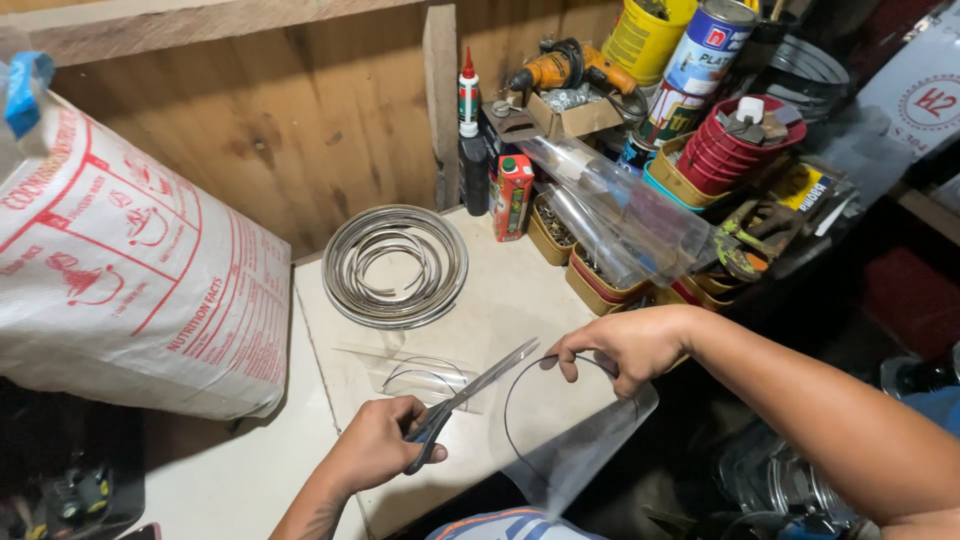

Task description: The person uses scissors to cut circular shapes from a sheet of clear plastic. They trace the circles with a marker, cut them out, and then place the cut pieces onto metal rings.

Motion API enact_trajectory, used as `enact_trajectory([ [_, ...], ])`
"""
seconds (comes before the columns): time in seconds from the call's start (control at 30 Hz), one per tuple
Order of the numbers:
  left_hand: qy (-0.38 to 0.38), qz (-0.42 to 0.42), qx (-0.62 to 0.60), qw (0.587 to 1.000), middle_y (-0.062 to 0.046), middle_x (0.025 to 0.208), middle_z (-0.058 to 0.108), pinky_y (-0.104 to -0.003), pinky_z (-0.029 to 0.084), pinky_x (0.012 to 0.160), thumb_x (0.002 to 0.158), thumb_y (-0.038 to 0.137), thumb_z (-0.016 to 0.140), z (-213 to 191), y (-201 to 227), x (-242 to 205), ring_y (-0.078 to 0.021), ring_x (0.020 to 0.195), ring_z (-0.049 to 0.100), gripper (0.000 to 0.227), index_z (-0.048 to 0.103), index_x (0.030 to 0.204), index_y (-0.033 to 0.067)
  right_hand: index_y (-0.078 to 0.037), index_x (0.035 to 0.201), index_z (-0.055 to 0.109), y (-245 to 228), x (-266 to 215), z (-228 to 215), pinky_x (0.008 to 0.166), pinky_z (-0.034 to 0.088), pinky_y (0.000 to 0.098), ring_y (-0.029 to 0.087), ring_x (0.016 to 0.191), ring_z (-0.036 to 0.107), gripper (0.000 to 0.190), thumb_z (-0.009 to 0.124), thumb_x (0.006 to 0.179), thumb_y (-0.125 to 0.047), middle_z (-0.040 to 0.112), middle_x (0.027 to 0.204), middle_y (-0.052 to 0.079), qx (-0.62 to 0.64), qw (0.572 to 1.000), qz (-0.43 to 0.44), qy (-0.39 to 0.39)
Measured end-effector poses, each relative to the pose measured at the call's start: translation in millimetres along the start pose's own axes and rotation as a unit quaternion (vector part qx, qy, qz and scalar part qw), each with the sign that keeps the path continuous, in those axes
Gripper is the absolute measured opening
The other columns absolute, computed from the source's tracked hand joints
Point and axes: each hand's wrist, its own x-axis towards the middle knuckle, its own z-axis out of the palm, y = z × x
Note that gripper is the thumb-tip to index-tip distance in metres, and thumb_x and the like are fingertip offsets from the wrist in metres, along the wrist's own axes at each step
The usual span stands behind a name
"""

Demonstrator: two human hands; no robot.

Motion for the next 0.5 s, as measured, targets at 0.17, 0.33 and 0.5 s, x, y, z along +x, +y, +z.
enact_trajectory([
  [0.17,0.002,-0.008,-0.013,1.000,-0.001,0.066,0.058,-0.028,0.040,0.052,0.068,0.011,0.099,-5.2,-1.0,-2.9,-0.0129,0.056,0.051,0.033,0.068,0.079,0.0096,-0.019,0.107,0.055,-8.6,15.1,-5.3,0.059,0.049,0.0350,0.021,0.062,0.057,0.052,0.069,0.061,0.003,0.048,0.162,0.002,-0.052,0.998,0.022,-0.021],
  [0.33,0.006,-0.031,-0.049,0.998,-0.001,0.067,0.057,-0.028,0.039,0.052,0.070,0.007,0.097,-4.2,-9.0,-4.3,-0.0124,0.057,0.050,0.034,0.065,0.080,0.0091,-0.018,0.102,0.053,-19.7,28.4,-12.2,0.059,0.046,0.0358,0.022,0.061,0.055,0.047,0.067,0.063,0.005,0.049,0.162,-0.003,-0.065,0.996,0.050,-0.044],
  [0.5,0.016,-0.028,-0.049,0.998,0.000,0.064,0.059,-0.027,0.039,0.052,0.069,0.010,0.098,-2.7,-18.8,-3.9,-0.0117,0.057,0.051,0.032,0.068,0.079,0.0094,-0.020,0.106,0.055,-20.3,53.4,-15.5,0.057,0.041,0.0360,0.019,0.066,0.051,0.048,0.068,0.063,-0.002,0.065,0.087,0.004,-0.131,0.985,0.088,-0.076],
])
